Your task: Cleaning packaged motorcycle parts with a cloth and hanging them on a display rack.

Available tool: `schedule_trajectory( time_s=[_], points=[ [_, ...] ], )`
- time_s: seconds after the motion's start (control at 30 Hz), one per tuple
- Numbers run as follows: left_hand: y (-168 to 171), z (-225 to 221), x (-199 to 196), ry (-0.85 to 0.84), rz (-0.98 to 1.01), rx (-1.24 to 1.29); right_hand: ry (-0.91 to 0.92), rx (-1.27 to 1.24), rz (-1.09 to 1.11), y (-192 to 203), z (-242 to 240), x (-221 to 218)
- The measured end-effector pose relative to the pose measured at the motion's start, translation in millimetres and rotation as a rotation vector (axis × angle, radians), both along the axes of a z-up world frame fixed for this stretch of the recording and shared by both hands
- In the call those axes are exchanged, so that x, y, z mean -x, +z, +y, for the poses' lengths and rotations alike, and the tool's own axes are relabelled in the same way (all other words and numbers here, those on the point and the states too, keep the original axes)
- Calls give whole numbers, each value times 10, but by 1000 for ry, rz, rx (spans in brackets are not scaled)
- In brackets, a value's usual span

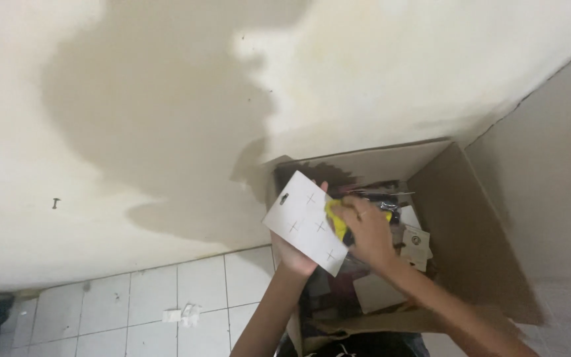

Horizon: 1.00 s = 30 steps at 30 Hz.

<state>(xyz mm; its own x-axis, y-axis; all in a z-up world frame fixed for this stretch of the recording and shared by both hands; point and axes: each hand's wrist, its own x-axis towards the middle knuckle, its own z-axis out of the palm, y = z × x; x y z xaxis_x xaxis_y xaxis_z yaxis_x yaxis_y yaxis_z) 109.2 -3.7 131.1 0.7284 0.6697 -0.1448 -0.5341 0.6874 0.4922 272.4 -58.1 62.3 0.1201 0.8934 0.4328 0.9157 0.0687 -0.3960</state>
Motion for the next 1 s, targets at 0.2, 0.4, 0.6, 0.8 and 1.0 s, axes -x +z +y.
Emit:
schedule_trajectory(
  time_s=[0.2,0.4,0.6,0.8,1.0],
  points=[
    [-74,-124,-197,-20,14,10,229,-180,-17,363,-112,735],
    [-153,-86,12,1,94,-16,-31,-258,189,882,402,334],
    [-440,-150,-17,-95,-2,-75,-51,-18,336,845,67,271],
    [848,-335,-128,51,242,-145,20,-121,462,423,-101,615],
    [599,-312,-137,114,295,248,-132,-197,247,1052,287,347]
  ],
)
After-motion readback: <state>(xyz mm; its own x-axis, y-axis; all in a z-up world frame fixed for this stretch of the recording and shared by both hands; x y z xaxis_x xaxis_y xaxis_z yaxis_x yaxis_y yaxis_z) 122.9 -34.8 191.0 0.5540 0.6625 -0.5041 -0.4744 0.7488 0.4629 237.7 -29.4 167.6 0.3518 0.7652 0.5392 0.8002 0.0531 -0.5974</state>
